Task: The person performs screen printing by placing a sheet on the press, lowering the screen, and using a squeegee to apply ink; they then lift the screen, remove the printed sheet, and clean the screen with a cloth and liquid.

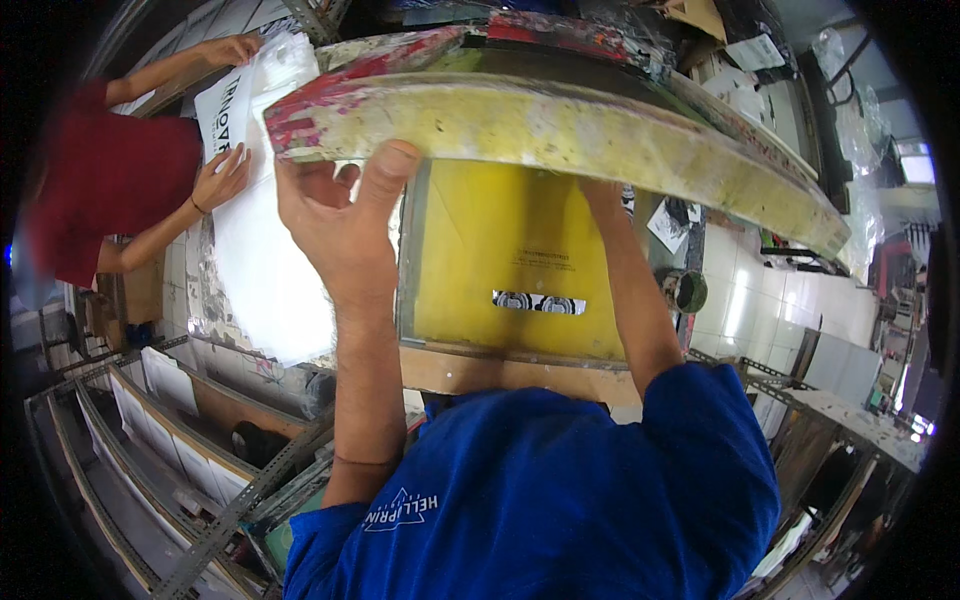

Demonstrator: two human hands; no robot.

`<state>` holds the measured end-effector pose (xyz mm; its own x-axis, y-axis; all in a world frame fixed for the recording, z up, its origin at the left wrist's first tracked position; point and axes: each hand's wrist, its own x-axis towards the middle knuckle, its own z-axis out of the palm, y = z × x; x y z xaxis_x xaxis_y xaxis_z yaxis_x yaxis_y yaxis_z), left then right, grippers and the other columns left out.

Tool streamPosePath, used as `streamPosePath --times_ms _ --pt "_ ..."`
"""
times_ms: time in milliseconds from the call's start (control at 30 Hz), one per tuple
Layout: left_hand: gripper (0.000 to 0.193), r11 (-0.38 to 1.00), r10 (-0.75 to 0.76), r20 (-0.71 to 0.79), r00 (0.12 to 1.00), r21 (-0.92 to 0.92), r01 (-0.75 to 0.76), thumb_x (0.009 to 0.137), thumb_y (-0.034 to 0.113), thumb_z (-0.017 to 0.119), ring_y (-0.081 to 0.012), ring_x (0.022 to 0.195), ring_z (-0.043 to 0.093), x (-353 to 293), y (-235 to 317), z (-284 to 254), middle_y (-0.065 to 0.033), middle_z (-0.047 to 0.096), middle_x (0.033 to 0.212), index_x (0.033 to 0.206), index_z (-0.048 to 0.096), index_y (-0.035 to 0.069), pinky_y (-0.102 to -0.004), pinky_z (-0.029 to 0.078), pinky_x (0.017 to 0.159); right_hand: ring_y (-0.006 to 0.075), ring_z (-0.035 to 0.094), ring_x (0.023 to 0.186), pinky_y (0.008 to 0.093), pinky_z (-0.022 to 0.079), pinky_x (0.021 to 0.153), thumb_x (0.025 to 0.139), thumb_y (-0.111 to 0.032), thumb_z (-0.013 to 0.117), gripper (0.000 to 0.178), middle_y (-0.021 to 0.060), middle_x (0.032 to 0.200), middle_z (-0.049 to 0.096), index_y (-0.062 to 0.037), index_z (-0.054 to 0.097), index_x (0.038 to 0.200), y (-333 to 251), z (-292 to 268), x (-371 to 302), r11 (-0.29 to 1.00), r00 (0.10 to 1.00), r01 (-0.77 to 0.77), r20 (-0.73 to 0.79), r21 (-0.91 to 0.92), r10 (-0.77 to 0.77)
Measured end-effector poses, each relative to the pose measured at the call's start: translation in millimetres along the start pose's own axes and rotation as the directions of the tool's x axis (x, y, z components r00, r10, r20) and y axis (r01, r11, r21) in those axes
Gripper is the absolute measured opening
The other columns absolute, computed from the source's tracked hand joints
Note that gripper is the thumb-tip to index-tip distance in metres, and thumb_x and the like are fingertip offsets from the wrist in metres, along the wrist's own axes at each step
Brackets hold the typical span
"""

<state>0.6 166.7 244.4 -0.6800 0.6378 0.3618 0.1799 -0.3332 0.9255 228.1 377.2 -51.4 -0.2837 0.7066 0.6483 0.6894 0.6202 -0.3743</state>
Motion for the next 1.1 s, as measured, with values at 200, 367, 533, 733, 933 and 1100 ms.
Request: streamPosePath --times_ms 200,367,533,733,933,1100 --pt "0.06 0.999 0.001 0.014 1.0 0.042 -0.002 0.083 0.027 0.083 -0.0178 0.105 0.059 1 -2 -5 -0.0093 0.063 0.115 0.127 0.053 -0.002 -0.032 0.044 0.097 0.0429 0.058 0.117 0.0511 0.043 0.105 0.079 -0.002 0.066 0.041 0.0204 0.122 0.066 -0.0046 0.068 0.12 16 2 29 0.999 1.0 -0.009 0.03 0.052 0.007" --pt "0.072 0.996 -0.032 -0.008 0.999 -0.078 0.031 0.07 0.026 0.093 -0.0184 0.1 0.063 2 1 -5 -0.011 0.065 0.109 0.122 0.051 -0.003 -0.0316 0.049 0.088 0.0425 0.059 0.117 0.0506 0.044 0.104 0.079 -0.002 0.066 0.04 0.0202 0.122 0.067 -0.0046 0.068 0.119 -20 4 -10 0.988 0.999 0.027 0.033 0.151 -0.033" --pt "0.072 0.997 0.007 0.013 1.0 -0.076 -0.006 0.07 0.024 0.093 -0.0192 0.099 0.065 5 -4 -6 -0.0123 0.066 0.11 0.122 0.051 -0.004 -0.0322 0.05 0.09 0.0421 0.06 0.116 0.0501 0.044 0.104 0.079 -0.003 0.067 0.039 0.0199 0.121 0.067 -0.0045 0.069 0.119 0 17 19 0.989 0.998 -0.009 0.061 0.151 -0.001" --pt "0.076 0.996 -0.004 0.009 1.0 -0.088 0.005 0.068 0.03 0.094 -0.02 0.1 0.065 4 -9 -10 -0.0134 0.066 0.11 0.121 0.051 -0.004 -0.0329 0.049 0.092 0.0416 0.06 0.116 0.0494 0.045 0.104 0.08 -0.003 0.067 0.038 0.0196 0.12 0.068 -0.0045 0.069 0.118 -13 17 9 0.97 0.999 0.016 0.041 0.243 -0.027" --pt "0.075 0.994 0.023 0.01 1.0 -0.107 -0.022 0.067 0.031 0.095 -0.0184 0.099 0.065 5 -13 -6 -0.0137 0.066 0.108 0.117 0.051 -0.004 -0.0323 0.049 0.09 0.0411 0.061 0.115 0.0488 0.045 0.104 0.08 -0.003 0.067 0.037 0.0192 0.119 0.068 -0.0044 0.07 0.117 -14 25 5 0.967 1.0 -0.011 0.027 0.256 0.004" --pt "0.073 0.995 0.062 0.021 0.998 -0.08 -0.06 0.066 0.028 0.095 -0.0187 0.097 0.065 7 -11 -6 -0.0129 0.066 0.106 0.115 0.051 -0.005 -0.0319 0.05 0.089 0.0395 0.062 0.114 0.0476 0.046 0.103 0.08 -0.004 0.068 0.035 0.0185 0.118 0.069 -0.0043 0.071 0.116 0 3 25 0.947 0.998 -0.049 0.057 0.318 0.033"
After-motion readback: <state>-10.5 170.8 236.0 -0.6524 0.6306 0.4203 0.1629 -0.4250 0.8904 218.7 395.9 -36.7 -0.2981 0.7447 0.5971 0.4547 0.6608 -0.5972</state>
